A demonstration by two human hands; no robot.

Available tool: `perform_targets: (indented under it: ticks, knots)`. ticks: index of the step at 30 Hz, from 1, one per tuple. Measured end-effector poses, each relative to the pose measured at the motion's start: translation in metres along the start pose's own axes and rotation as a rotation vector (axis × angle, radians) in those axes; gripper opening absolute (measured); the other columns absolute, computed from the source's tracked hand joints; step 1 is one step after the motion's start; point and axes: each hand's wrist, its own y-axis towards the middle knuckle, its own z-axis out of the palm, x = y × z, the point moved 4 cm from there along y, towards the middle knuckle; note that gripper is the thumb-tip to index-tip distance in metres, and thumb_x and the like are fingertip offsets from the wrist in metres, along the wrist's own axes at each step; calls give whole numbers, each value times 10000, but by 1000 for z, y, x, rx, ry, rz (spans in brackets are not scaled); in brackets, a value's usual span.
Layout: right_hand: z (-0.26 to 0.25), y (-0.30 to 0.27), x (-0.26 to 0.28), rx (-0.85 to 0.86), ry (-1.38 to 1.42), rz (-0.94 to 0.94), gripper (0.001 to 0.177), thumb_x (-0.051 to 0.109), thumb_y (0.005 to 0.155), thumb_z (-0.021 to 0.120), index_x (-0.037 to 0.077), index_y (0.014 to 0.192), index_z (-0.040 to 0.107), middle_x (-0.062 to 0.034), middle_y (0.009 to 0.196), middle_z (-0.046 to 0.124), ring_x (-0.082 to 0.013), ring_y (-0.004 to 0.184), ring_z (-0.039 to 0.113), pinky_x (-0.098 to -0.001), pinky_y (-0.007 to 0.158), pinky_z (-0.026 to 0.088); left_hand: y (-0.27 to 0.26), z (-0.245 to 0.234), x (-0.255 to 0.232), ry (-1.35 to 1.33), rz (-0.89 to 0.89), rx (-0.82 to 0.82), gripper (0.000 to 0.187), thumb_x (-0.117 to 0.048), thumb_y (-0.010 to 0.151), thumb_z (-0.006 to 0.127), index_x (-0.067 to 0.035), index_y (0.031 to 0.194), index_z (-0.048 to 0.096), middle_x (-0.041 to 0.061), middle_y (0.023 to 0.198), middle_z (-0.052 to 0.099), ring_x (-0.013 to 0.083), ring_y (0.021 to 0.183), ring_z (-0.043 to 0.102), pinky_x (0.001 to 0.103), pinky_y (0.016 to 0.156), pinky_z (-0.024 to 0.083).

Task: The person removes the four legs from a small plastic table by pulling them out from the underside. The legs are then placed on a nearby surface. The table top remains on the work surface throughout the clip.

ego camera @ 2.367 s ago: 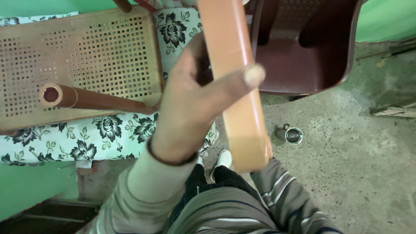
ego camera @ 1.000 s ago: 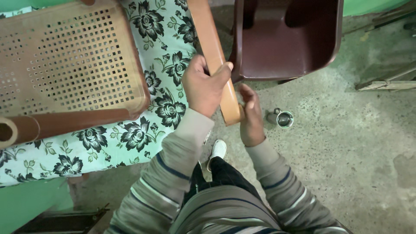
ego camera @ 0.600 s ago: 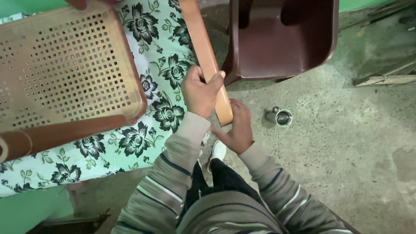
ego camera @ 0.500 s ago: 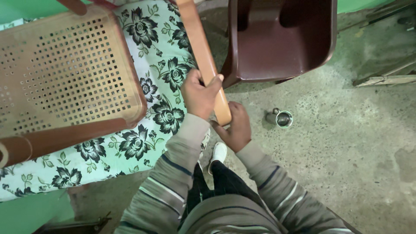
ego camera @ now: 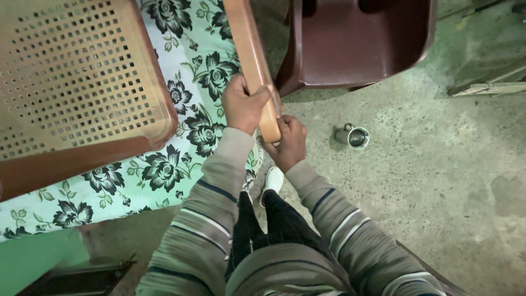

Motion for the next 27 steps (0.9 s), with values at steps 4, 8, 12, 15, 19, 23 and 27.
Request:
perform_targets:
  ticks: [4, 8, 12, 15, 19, 23, 27]
  knots:
    - [9, -7, -3, 40, -10, -41, 717, 320, 740, 911, 27, 1306, 583, -133, 1232, 581, -324, 1130, 554, -481, 966, 368, 2, -9, 21, -72, -78, -10, 189, -47, 796, 794, -23, 888, 630, 22, 834, 686, 83, 702, 619, 272, 643, 541]
    - [24, -14, -9, 91, -37, 12, 701, 395, 734, 905, 41, 1265, 616, -124, 1218, 583, -302, 1142, 553, -472, 953, 344, 2, -13, 42, -83, -95, -3, 194, -46, 792, 792, -20, 924, 652, 22, 842, 686, 85, 705, 615, 274, 645, 536]
    - [35, -24, -18, 143, -57, 15, 745, 439, 767, 894, 16, 1312, 612, -131, 1238, 582, -295, 1143, 541, -475, 963, 334, 1, -15, 63, -36, -107, 3, 207, -49, 781, 804, -15, 908, 644, 23, 838, 696, 83, 701, 625, 275, 639, 548]
    - [45, -28, -23, 182, -56, 50, 720, 451, 745, 889, 36, 1270, 624, -125, 1234, 589, -300, 1163, 545, -477, 959, 325, 4, -17, 76, -48, -101, 13, 209, -51, 779, 802, -16, 909, 642, 18, 837, 687, 79, 703, 613, 272, 642, 544]
    - [62, -37, -26, 192, -42, 93, 726, 437, 752, 881, 38, 1291, 603, -135, 1251, 584, -303, 1186, 536, -492, 983, 314, 9, -21, 95, -7, -120, 24, 206, -53, 769, 804, -23, 902, 649, 9, 824, 680, 74, 689, 592, 268, 627, 524]
    - [76, -46, -27, 200, -40, 131, 746, 424, 750, 877, 35, 1317, 585, -140, 1251, 580, -309, 1192, 529, -502, 983, 308, 13, -27, 111, 71, -142, 31, 204, -59, 773, 809, -20, 869, 633, 12, 795, 672, 78, 676, 580, 270, 611, 517]
    - [84, -56, -35, 202, -40, 124, 761, 412, 756, 870, 27, 1340, 569, -152, 1281, 564, -326, 1196, 530, -502, 992, 317, 9, -27, 128, 40, -205, 71, 199, -59, 773, 793, -16, 879, 630, 12, 792, 667, 78, 668, 578, 272, 599, 507]
